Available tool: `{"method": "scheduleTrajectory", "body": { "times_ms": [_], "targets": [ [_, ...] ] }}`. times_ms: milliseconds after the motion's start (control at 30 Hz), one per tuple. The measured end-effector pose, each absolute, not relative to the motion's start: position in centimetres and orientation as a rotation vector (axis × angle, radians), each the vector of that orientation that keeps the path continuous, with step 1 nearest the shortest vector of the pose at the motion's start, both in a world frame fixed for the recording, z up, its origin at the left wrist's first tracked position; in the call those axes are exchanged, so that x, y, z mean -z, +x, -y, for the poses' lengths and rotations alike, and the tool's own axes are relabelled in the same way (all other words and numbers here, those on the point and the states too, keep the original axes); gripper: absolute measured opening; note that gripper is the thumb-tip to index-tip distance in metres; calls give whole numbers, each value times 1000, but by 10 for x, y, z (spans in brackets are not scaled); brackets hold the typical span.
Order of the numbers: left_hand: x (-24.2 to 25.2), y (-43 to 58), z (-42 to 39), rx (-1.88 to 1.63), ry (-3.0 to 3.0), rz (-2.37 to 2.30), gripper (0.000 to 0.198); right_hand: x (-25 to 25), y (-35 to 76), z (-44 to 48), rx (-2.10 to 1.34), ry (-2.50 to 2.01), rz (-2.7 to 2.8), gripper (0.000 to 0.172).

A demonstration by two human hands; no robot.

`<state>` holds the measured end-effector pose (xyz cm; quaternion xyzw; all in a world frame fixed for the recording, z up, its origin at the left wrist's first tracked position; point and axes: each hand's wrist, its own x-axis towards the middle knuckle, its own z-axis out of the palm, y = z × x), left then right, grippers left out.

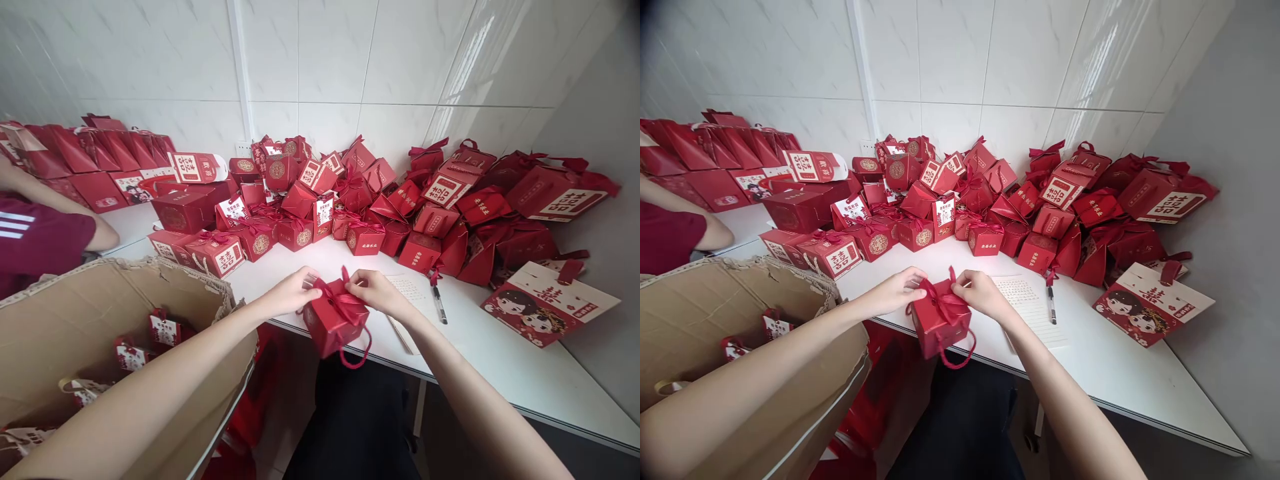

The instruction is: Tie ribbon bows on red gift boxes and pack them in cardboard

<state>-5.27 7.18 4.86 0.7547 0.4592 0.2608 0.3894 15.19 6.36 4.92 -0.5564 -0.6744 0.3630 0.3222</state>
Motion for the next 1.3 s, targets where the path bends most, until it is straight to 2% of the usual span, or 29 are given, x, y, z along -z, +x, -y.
{"method": "scheduleTrajectory", "body": {
  "times_ms": [67, 200, 567, 633, 867, 1033, 1300],
  "targets": [
    [-47, -54, -76, -786, 2019, -1267, 19, -45, 155, -51, -1069, -1442, 1670, 13],
    [-49, -53, -75, -894, 2069, -1375, 24, -34, 153, -30, -1294, -1339, 1501, 16],
    [-55, -52, -64, -601, 2019, -1079, 61, -14, 159, -13, -1521, -1102, 1155, 30],
    [-55, -51, -66, -607, 2044, -1065, 57, -11, 159, -6, -1526, -1087, 1132, 31],
    [-52, -54, -76, -875, 2219, -1233, 19, 0, 145, 15, -1521, -1013, 1224, 32],
    [-55, -49, -65, -946, 2277, -1107, 20, 3, 142, 21, -1382, -1067, 1400, 37],
    [-53, -39, -53, -683, 2407, -929, 26, -3, 158, 22, -1300, -1193, 1410, 43]
  ]
}}
